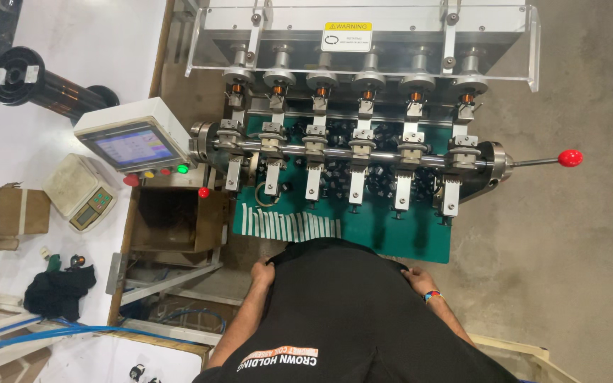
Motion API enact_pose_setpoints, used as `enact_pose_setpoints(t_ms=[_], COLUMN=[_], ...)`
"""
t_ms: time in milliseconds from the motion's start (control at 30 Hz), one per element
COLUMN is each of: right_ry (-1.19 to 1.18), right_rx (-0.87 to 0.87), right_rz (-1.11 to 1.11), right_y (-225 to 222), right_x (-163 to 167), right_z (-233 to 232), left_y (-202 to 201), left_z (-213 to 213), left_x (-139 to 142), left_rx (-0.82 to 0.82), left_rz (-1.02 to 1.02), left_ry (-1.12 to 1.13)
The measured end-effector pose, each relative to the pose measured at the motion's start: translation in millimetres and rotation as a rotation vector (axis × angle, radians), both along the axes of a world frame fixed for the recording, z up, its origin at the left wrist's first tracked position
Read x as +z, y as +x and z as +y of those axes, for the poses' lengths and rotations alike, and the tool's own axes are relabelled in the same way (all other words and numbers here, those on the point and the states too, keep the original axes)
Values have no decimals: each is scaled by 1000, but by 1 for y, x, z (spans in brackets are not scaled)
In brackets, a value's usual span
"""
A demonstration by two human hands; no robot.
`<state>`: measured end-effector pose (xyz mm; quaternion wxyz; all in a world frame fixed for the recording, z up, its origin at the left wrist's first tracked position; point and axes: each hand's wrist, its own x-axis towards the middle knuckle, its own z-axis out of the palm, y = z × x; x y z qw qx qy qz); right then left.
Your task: The person stands at an industrial machine, picks up small black components one at a time, and seats them into the machine's slots, then pulls the machine's red-handled lever. They handle and turn components in their hands, then wipe a large black spool with a cloth and press a label onto it.
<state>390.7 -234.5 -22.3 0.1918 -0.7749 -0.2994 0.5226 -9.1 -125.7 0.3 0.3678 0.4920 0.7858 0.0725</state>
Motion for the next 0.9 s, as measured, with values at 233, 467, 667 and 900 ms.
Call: enact_pose_setpoints(t_ms=[233, 467, 667, 900], right_ry=[-45, 23, 7, -103], right_rx=[-80, -36, 57, 26], right_rz=[0, 211, 157, 161], right_y=[-2, 2, 0, -1], right_x=[17, -7, -11, -3], right_z=[1, -7, -6, -5], left_y=[-10, -3, 3, 0], left_z=[-3, 3, -1, 1], left_x=[-1, 9, 4, 4], left_rx=[116, 49, -1, -66], left_rz=[-131, 16, 66, -8], left_ry=[-56, -209, -86, -203])
